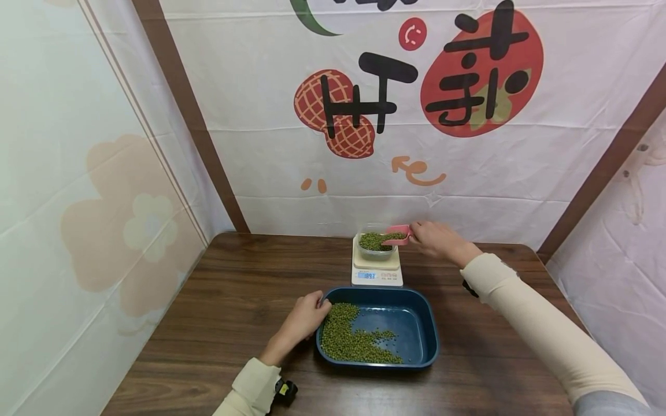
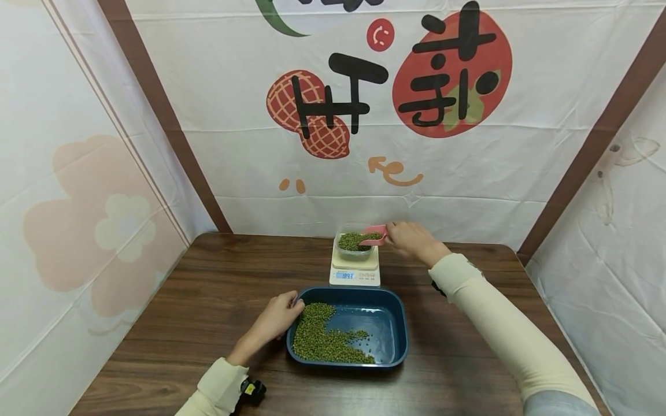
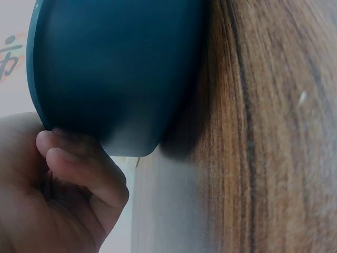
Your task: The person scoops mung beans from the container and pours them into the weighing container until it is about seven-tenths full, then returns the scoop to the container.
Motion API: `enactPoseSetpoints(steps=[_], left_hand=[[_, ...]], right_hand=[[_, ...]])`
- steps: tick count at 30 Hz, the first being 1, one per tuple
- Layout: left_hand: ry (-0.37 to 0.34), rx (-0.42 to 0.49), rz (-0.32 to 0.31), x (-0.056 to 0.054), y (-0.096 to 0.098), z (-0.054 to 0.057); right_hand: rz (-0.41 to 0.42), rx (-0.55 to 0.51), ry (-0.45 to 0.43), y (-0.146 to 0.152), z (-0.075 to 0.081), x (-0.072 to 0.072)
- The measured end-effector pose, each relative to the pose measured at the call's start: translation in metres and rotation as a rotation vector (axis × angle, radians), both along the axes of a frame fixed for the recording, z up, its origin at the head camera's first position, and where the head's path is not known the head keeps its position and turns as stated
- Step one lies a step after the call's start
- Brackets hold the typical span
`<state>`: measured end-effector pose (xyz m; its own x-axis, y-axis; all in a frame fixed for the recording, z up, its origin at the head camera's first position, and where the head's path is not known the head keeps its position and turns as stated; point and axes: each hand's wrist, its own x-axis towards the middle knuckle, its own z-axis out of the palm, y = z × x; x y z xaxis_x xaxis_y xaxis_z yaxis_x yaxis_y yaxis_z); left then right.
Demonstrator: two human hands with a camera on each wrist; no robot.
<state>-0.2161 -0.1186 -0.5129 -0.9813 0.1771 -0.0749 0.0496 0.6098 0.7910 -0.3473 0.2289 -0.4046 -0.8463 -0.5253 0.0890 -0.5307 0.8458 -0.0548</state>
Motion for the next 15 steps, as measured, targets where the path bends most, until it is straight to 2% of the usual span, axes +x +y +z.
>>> enactPoseSetpoints(steps=[15], left_hand=[[0.005, -0.004, -0.003, -0.0016, -0.0012, -0.0013]], right_hand=[[0.018, 0.030, 0.039, 0.0009, 0.0023, -0.0039]])
